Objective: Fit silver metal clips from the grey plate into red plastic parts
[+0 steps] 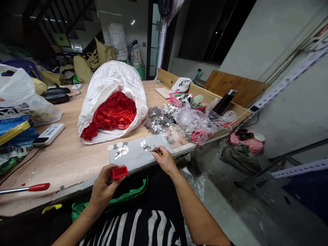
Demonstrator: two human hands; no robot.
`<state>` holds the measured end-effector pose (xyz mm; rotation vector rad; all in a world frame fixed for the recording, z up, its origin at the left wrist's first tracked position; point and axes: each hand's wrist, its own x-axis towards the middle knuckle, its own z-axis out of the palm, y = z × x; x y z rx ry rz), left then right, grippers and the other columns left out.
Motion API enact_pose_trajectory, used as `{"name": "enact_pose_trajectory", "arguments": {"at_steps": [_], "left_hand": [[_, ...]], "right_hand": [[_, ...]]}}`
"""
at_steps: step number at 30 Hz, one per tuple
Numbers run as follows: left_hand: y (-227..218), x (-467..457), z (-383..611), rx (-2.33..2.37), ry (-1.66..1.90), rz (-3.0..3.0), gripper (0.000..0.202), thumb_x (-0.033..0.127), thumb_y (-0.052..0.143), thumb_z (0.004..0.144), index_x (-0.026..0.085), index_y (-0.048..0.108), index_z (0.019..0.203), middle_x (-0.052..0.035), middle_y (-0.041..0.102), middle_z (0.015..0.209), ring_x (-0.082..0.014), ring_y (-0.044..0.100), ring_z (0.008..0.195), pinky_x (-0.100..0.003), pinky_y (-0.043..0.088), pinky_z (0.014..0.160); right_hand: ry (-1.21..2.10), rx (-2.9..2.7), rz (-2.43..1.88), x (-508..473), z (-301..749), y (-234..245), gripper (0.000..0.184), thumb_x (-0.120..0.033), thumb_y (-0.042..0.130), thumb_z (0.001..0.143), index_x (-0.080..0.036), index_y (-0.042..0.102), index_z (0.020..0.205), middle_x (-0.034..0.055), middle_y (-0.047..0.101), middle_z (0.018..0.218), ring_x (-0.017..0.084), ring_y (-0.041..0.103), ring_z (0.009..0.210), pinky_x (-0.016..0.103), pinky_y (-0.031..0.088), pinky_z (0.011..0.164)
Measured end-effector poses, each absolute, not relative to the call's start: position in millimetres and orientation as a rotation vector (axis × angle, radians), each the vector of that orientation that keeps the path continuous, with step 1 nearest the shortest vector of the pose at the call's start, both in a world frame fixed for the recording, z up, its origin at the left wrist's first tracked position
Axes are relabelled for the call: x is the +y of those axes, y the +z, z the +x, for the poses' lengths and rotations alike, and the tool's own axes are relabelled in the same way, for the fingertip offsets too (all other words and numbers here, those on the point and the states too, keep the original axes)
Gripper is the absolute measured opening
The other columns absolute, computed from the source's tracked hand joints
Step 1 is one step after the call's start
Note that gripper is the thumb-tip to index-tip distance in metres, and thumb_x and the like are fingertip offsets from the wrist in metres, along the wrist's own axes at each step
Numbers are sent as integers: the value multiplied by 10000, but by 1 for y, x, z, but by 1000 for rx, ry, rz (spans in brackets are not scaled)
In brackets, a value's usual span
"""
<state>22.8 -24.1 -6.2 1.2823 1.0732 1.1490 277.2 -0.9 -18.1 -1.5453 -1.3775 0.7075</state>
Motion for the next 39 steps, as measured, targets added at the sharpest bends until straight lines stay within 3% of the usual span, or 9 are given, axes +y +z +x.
{"name": "enact_pose_trajectory", "arguments": {"at_steps": [5,18,23,28,31,39], "left_hand": [[-7,-18,19,1079,1162,1380,324,241,744,688,244,641,995,-49,671,1047,-241,619,1003,-327,445,928],[-10,-19,20,1059,1198,1468,322,183,714,712,249,670,1024,-58,675,1078,-239,610,1051,-329,428,971],[-8,-14,24,923,1126,1167,333,221,742,703,214,600,1004,-27,673,943,-194,636,907,-309,493,855],[-1,-11,21,694,852,710,488,272,701,766,225,525,1219,-33,638,987,-173,643,885,-315,517,810],[1,-14,18,615,749,609,529,326,653,810,241,479,1302,-30,636,906,-145,647,769,-277,517,720],[-4,-18,16,522,675,467,308,330,614,835,172,607,1099,-43,634,842,-98,607,637,-199,495,590]], "right_hand": [[890,-1467,-1442,-18,242,2,223,-382,586,818,-175,619,895,12,626,817,138,560,746,246,443,695],[858,-1741,-1380,-29,201,25,126,-284,563,856,-192,644,887,14,661,807,121,540,658,227,421,624],[886,-1693,-1371,-32,201,25,166,-331,563,865,-188,644,887,-13,617,723,102,494,601,214,391,590],[887,-1676,-1333,-32,203,26,180,-342,558,870,-182,638,878,-14,602,712,96,467,586,208,374,570],[841,-1708,-1354,-30,203,27,145,-303,557,866,-183,634,893,-5,625,756,99,479,593,212,384,580],[770,-1849,-1322,-26,200,28,119,-177,550,857,-189,647,924,15,665,848,116,558,671,219,428,631]]}}
